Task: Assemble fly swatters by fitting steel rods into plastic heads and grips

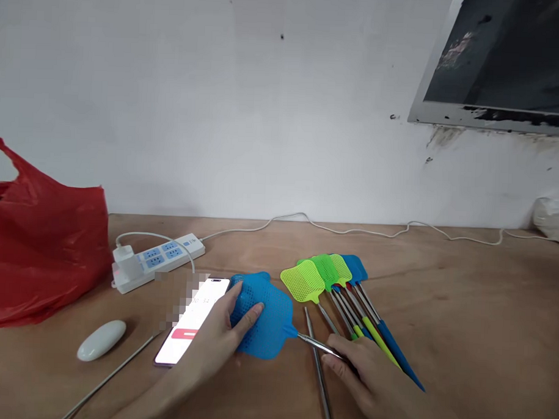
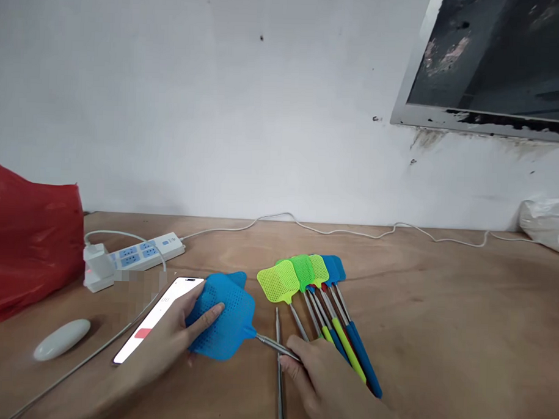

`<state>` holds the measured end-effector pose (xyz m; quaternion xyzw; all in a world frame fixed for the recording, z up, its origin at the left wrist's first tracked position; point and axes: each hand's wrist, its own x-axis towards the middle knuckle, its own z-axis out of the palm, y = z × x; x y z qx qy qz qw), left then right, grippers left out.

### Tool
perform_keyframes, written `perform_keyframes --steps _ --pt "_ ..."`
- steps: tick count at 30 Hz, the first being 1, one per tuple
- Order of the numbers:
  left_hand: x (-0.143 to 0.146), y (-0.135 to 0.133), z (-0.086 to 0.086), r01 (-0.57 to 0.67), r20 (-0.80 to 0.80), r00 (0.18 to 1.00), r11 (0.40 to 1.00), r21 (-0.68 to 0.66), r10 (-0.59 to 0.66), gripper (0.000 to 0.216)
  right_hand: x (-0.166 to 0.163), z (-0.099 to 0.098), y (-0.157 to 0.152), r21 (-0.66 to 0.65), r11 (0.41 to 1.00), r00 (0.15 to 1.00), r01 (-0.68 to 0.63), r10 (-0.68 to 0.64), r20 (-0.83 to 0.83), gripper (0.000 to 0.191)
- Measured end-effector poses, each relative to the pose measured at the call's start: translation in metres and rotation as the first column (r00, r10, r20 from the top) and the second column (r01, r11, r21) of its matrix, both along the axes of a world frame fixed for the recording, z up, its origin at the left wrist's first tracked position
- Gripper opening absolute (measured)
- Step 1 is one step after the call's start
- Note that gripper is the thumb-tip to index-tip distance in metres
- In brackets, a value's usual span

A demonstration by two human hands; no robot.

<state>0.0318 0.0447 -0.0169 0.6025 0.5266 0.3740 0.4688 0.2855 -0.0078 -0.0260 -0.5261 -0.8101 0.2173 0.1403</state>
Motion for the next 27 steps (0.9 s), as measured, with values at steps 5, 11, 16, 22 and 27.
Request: perform_keyframes --steps 5,11,16,22,27 --pt "-0.007 0.008 -0.006 -0.143 -0.02 0.989 0.972 0.186 0.149 0.053 0.004 -0.003 0.007 -0.128 0.989 0.96 0.077 -0.108 -0.259 0.029" --pt "-0.005 0.002 -0.017 -0.003 -0.313 0.936 0.891 0.454 0.162 0.033 -0.002 -0.003 0.032 0.09 0.964 0.967 0.252 -0.246 -0.073 0.039" --pt "-0.002 -0.003 -0.02 0.249 -0.508 0.858 0.806 0.538 0.074 0.019 -0.012 -0.015 0.049 0.353 0.905 0.926 0.237 -0.32 0.199 0.032" --pt "0.0 -0.008 -0.029 0.4 -0.666 0.745 0.771 0.495 0.041 0.022 -0.005 -0.035 0.059 0.449 0.871 0.903 0.197 -0.34 0.263 0.015" --pt "0.0 -0.01 -0.036 0.412 -0.703 0.707 0.762 0.5 0.079 0.02 -0.001 -0.036 0.058 0.459 0.874 0.933 0.162 -0.286 0.216 0.006"
